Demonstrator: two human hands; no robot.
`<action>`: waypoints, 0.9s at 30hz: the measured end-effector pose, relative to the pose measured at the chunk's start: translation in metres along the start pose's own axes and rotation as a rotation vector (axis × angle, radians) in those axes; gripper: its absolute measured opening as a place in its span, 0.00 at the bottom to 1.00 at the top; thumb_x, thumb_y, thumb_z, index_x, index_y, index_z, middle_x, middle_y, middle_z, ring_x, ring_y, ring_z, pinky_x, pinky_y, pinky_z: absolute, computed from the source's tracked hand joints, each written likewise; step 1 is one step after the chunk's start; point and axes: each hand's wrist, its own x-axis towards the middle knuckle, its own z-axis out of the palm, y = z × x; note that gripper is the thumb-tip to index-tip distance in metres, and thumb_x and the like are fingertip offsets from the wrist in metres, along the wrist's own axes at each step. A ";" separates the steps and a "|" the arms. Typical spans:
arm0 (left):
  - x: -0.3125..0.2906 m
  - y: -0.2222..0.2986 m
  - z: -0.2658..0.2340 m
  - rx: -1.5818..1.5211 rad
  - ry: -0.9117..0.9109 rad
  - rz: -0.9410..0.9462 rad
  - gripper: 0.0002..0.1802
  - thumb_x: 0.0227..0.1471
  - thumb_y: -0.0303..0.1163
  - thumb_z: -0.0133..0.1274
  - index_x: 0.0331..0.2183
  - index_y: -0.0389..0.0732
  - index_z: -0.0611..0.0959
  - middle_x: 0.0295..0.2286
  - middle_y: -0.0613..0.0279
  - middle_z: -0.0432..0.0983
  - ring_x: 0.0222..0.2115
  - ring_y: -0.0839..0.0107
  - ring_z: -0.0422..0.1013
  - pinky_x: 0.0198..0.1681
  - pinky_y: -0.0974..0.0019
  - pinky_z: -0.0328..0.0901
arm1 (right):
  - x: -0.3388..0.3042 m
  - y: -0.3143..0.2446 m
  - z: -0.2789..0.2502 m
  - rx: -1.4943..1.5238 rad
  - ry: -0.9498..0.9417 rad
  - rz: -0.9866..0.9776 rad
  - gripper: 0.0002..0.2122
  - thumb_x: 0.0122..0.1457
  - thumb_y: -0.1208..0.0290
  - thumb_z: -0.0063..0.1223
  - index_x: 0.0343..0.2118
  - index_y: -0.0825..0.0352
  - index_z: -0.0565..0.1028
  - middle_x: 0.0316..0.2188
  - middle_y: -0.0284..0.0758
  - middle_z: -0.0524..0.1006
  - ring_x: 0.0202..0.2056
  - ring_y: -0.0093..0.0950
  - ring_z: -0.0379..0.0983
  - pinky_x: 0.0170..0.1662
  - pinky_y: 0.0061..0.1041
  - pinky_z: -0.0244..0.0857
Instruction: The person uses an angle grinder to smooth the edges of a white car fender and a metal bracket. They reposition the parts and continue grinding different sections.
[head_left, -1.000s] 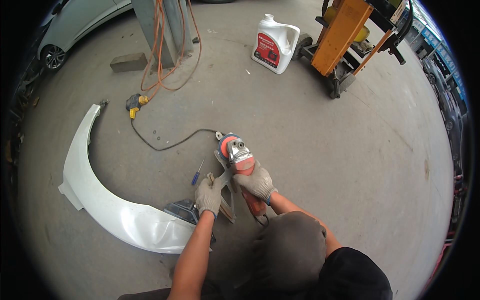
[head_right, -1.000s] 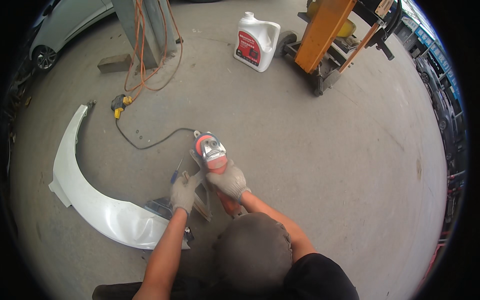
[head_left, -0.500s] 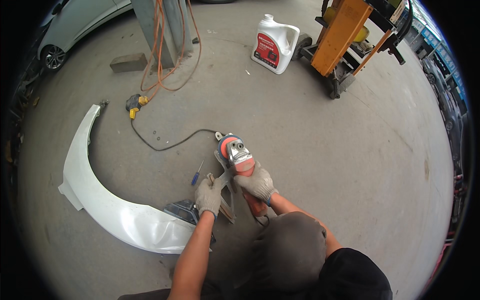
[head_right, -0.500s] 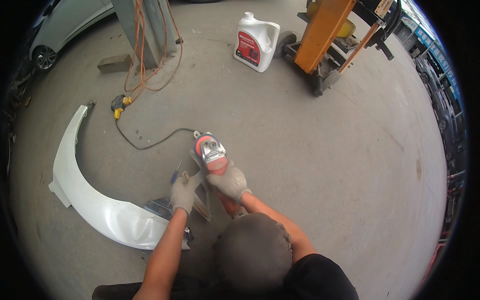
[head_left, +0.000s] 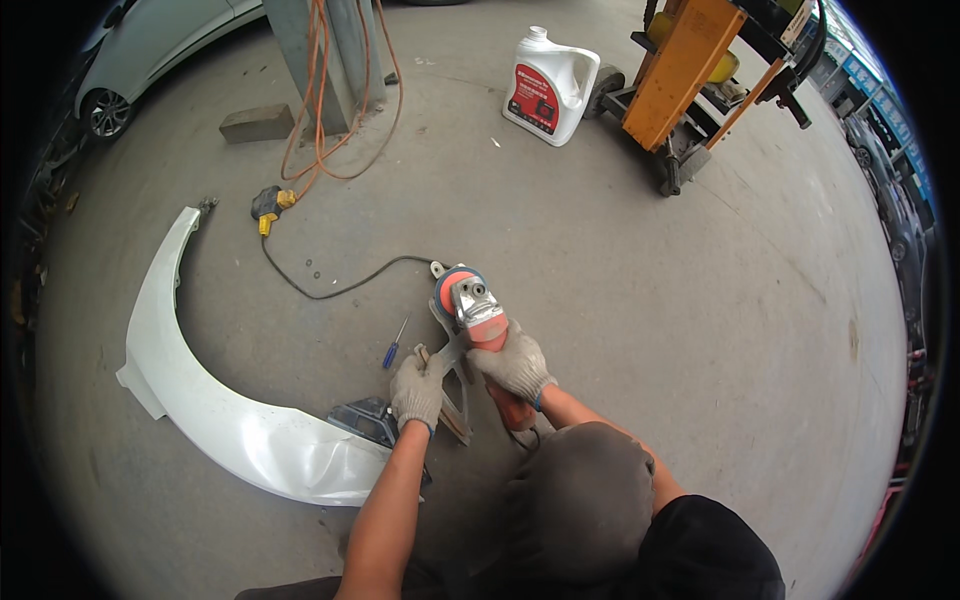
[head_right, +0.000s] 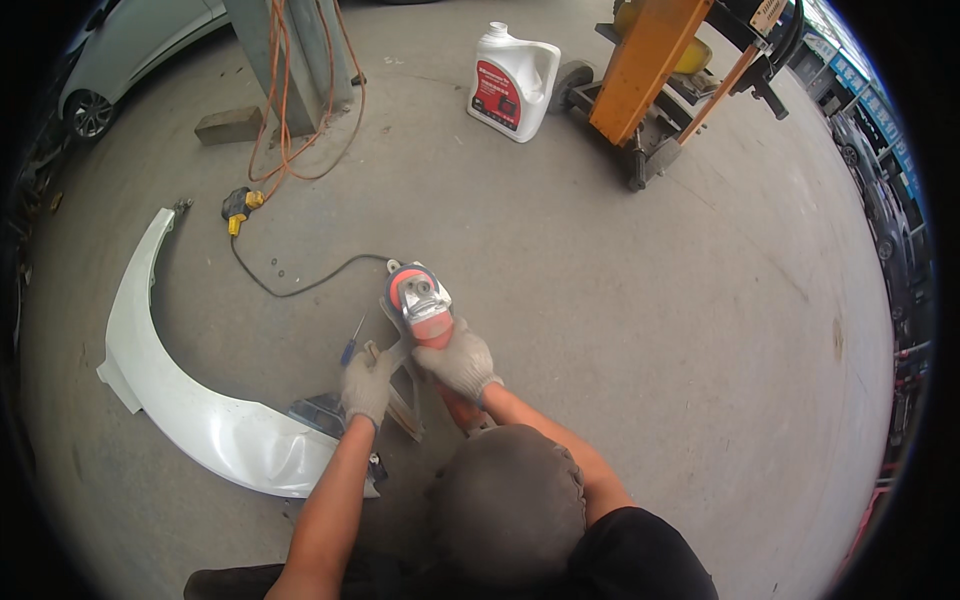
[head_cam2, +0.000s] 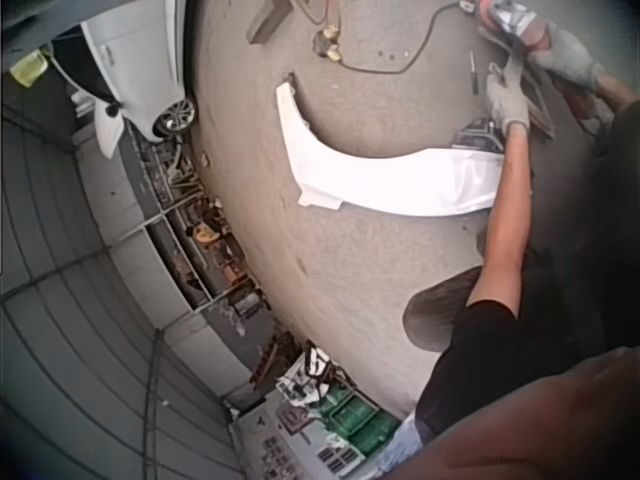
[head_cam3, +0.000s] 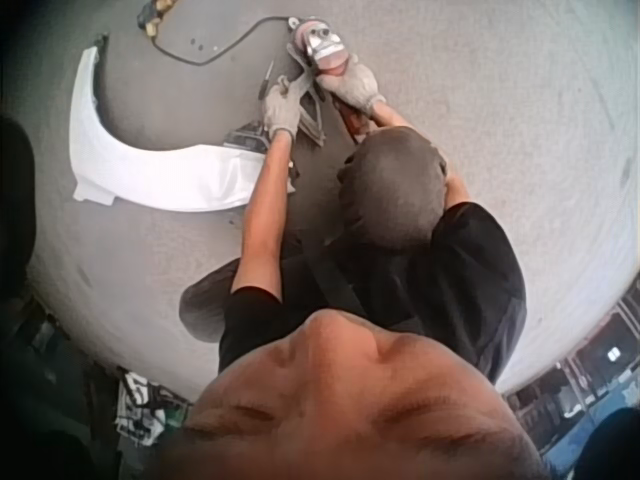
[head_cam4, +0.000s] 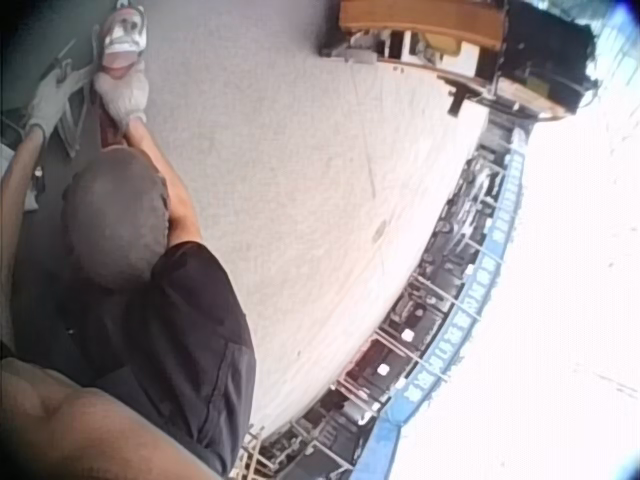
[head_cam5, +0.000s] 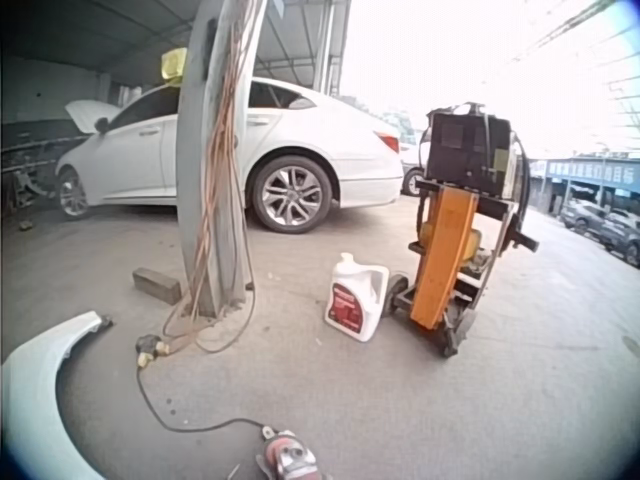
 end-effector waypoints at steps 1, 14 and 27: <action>0.000 0.000 0.001 0.003 0.001 0.002 0.27 0.55 0.53 0.54 0.33 0.34 0.84 0.32 0.37 0.81 0.37 0.38 0.77 0.42 0.43 0.68 | -0.001 0.000 -0.001 0.010 0.004 -0.001 0.34 0.46 0.51 0.64 0.51 0.75 0.72 0.43 0.55 0.81 0.48 0.51 0.79 0.52 0.44 0.71; -0.001 0.002 -0.001 -0.006 -0.005 -0.004 0.27 0.55 0.53 0.53 0.34 0.34 0.85 0.33 0.36 0.81 0.39 0.38 0.77 0.44 0.44 0.69 | -0.001 -0.001 0.000 -0.006 0.008 0.000 0.35 0.46 0.52 0.65 0.51 0.75 0.72 0.43 0.54 0.81 0.48 0.51 0.79 0.52 0.44 0.71; -0.001 0.001 0.001 0.001 -0.010 -0.016 0.27 0.55 0.53 0.54 0.34 0.36 0.85 0.33 0.39 0.82 0.39 0.40 0.78 0.43 0.44 0.69 | 0.001 0.002 0.003 -0.032 0.007 0.009 0.34 0.46 0.52 0.65 0.50 0.75 0.72 0.43 0.55 0.81 0.48 0.52 0.79 0.52 0.44 0.71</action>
